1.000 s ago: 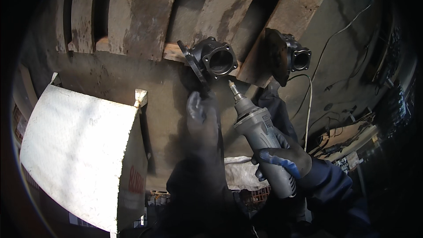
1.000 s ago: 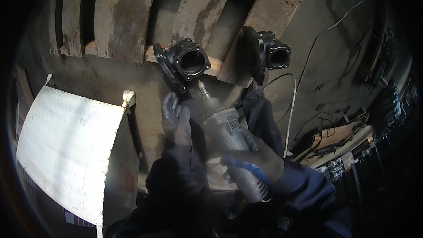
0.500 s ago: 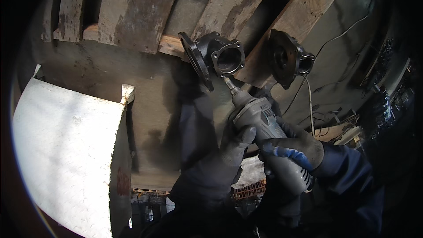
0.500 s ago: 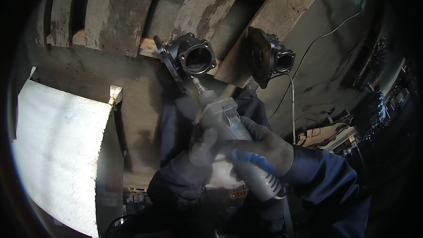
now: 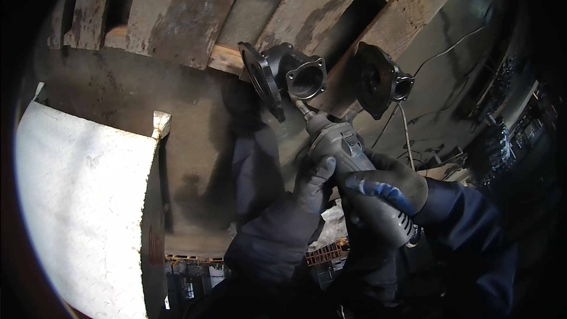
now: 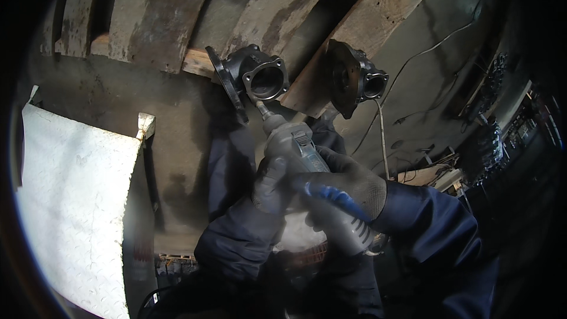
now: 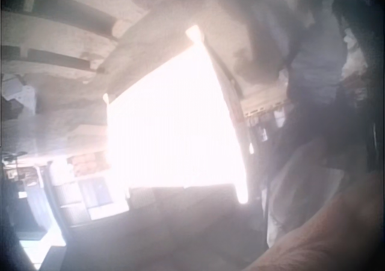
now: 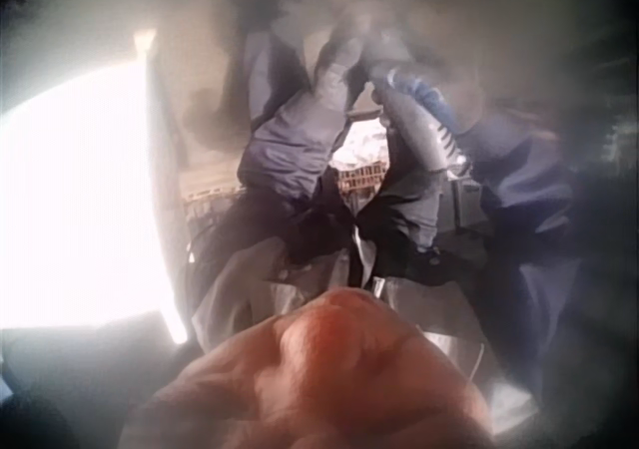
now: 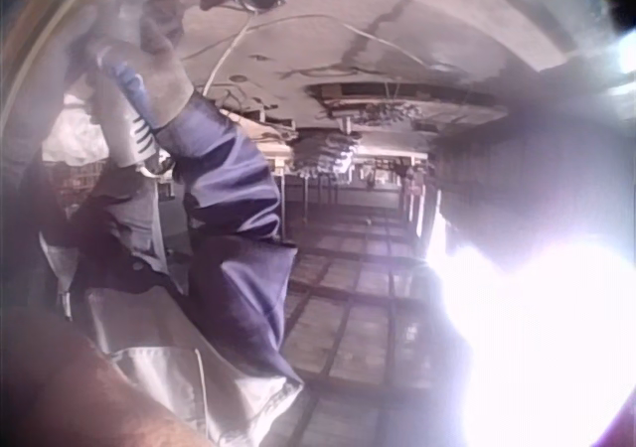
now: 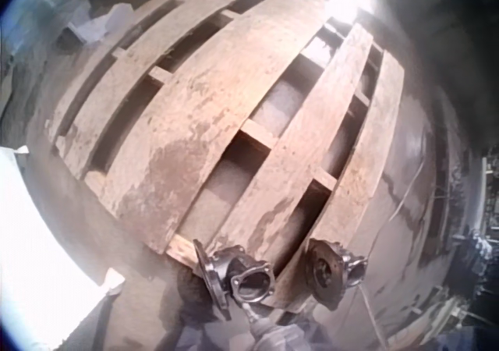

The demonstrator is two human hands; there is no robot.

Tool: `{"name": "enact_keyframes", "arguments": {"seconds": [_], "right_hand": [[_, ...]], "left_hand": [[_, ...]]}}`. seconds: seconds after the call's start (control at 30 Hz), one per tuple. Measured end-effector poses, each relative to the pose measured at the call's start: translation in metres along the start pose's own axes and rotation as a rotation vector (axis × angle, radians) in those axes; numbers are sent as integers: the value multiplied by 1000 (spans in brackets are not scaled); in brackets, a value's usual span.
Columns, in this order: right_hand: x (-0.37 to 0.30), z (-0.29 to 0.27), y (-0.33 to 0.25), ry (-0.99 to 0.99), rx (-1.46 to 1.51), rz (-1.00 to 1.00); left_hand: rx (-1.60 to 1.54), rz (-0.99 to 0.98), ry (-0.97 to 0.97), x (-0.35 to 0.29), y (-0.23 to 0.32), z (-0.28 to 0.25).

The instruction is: The person uses a handheld rotary tool to grind the surfaces of two metal parts placed on a wooden pallet. After finishing, the person places the parts into a cardboard box containing similar parts.

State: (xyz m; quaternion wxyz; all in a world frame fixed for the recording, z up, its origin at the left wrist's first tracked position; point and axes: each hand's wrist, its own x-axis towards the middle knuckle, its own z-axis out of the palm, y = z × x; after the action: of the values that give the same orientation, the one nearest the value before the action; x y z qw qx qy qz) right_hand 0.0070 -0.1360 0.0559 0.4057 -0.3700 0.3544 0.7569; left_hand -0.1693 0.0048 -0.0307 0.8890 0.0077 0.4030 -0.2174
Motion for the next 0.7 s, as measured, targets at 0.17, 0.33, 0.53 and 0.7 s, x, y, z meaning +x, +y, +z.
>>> {"name": "enact_keyframes", "arguments": {"seconds": [0.17, 0.33, 0.53, 0.7], "right_hand": [[-24, 0, 9, 181, 111, 11], [-29, -11, 2, 289, 159, 66], [-4, -27, 0, 64, -243, -455], [-7, -29, -5, 190, 211, -64]], "left_hand": [[-83, -135, -129, 9, -9, 10], [-70, -63, -70, 19, -1, 40], [30, -66, 84, 25, 4, 47], [8, -49, 78, 36, -5, 33]]}}
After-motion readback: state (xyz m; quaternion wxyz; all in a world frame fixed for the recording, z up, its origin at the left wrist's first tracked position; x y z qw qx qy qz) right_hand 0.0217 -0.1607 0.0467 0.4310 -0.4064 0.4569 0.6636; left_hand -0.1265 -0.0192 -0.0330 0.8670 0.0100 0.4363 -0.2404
